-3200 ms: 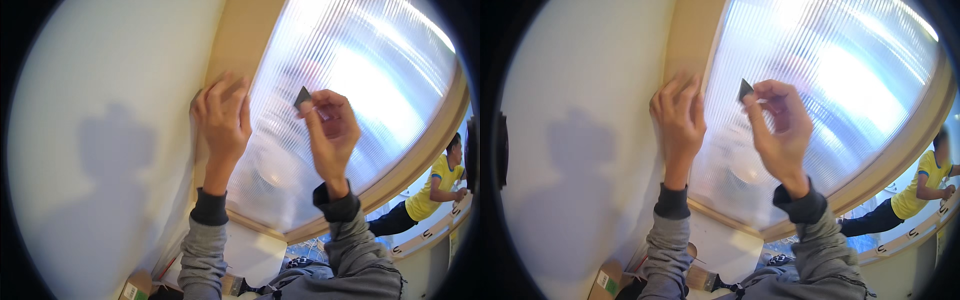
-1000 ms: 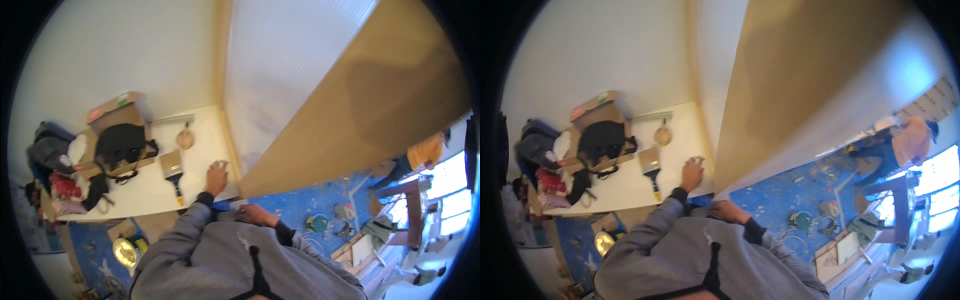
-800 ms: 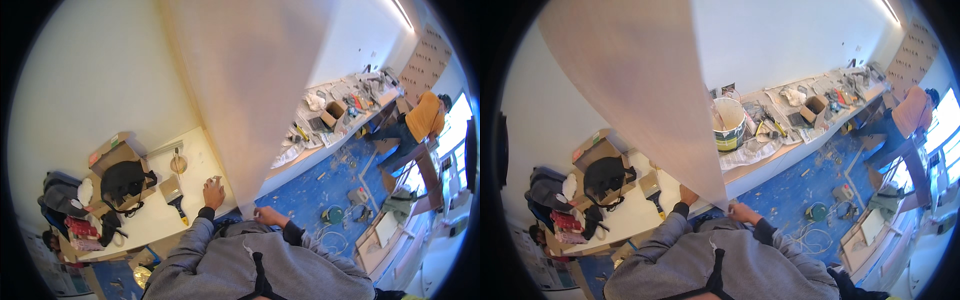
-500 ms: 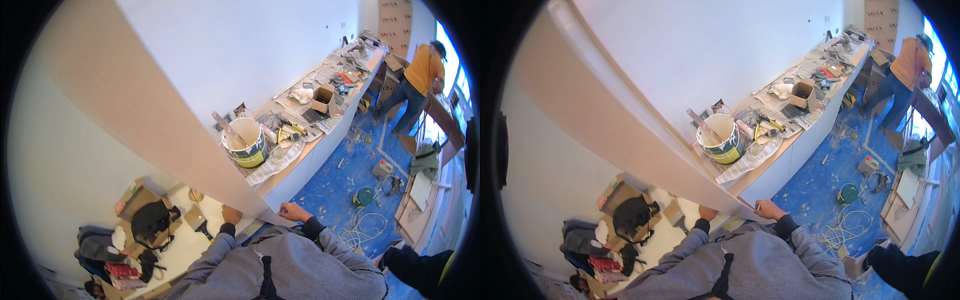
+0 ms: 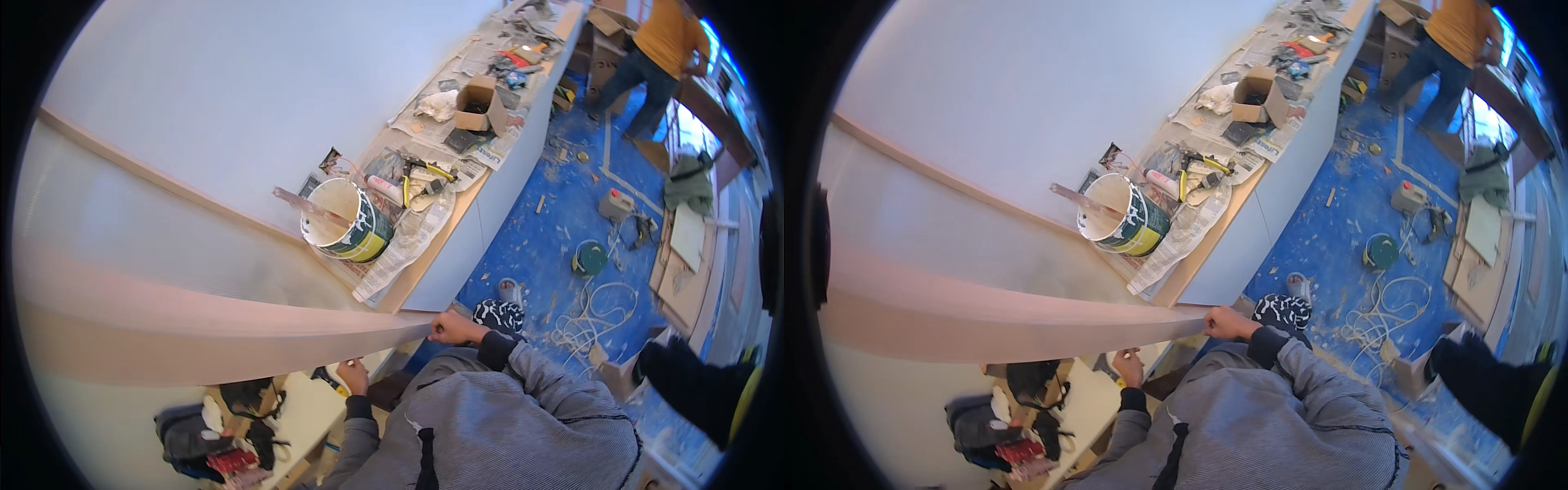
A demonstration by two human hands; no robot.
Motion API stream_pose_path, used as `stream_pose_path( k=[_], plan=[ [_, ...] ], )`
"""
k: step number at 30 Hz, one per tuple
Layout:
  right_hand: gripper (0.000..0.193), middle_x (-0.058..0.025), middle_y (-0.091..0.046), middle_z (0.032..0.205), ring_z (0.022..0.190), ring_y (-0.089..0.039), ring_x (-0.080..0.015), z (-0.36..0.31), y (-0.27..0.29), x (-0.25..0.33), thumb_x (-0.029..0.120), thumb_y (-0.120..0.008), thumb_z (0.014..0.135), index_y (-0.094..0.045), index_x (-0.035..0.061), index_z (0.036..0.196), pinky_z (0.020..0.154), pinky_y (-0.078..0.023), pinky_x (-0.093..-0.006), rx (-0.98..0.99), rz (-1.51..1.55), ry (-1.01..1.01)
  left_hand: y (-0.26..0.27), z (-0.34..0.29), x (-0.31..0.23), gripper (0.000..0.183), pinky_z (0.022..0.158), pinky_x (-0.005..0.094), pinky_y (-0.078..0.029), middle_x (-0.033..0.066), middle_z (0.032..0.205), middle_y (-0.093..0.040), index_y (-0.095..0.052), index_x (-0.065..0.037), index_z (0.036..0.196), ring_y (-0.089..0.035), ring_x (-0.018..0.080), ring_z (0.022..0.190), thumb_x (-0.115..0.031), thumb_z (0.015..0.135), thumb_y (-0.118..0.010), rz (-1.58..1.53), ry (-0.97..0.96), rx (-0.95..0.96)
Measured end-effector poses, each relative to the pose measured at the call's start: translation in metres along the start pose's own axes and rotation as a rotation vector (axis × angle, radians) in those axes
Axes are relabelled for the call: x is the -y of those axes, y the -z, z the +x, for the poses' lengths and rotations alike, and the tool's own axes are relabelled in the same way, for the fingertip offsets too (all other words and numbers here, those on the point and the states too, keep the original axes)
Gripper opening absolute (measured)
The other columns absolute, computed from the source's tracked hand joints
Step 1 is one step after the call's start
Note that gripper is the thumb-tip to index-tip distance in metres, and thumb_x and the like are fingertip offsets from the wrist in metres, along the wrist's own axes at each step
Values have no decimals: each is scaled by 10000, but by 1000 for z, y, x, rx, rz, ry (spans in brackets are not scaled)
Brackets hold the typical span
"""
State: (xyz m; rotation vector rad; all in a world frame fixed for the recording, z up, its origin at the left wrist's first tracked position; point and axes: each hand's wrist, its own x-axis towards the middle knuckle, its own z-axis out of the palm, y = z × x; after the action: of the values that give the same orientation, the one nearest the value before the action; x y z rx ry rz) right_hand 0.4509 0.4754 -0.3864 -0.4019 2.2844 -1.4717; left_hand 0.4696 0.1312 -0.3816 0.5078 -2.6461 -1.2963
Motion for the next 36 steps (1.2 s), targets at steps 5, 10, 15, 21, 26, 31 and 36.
stream_pose_path(
  k=[5,10,15,21,26,31,36],
  plan=[
    [216,-164,-698,757,730,-695,-326,25,63,-25,232,-750,831,-703,23,857,690,-533,-405,86,-5,63,-19,-9,-4,143,696,390,-502,134,735,-691,-667,106,844,-645,265,690,-27,877,-626,52,-240,-564],
    [254,-164,-688,749,716,-687,-334,17,159,-81,263,-758,831,-687,22,870,684,-533,-399,251,-142,171,-78,-77,-35,191,724,338,-501,131,819,-684,-665,83,867,-630,203,771,-96,928,-640,0,294,-668],
    [277,-165,-688,750,716,-685,-348,14,285,-146,285,-779,800,-687,24,807,675,-531,-408,327,-181,68,-145,-161,-103,354,582,304,-418,42,660,-605,-650,41,762,-508,105,630,-245,969,-670,124,404,-730],
    [255,-170,-668,717,695,-663,-374,52,323,-155,246,-763,803,-674,8,787,667,-525,-426,374,-245,135,-165,-220,-114,325,612,317,-398,15,707,-575,-625,22,803,-492,118,675,-246,985,-646,94,473,-1002],
    [248,-184,-648,719,701,-645,-398,70,293,-91,215,-734,837,-633,-6,793,657,-512,-448,497,-241,333,-91,-159,-209,314,851,334,-489,122,1075,-636,-597,64,1136,-596,192,970,-233,1037,-572,135,228,-1276],
    [166,-186,-680,744,699,-661,-375,69,282,-42,196,-704,850,-679,37,809,651,-506,-459,599,-59,301,-60,-75,-361,594,1072,415,-418,206,1510,-402,-357,49,1487,-500,305,1294,-362,1071,-463,215,-198,-1226],
    [148,-150,-620,658,651,-633,-346,97,314,-5,148,-700,850,-632,18,870,617,-482,-423,811,126,274,-58,-33,-405,790,1095,430,-408,223,1487,-368,-174,13,1523,-462,301,1315,-260,978,-676,229,-1,-1283]
  ],
)
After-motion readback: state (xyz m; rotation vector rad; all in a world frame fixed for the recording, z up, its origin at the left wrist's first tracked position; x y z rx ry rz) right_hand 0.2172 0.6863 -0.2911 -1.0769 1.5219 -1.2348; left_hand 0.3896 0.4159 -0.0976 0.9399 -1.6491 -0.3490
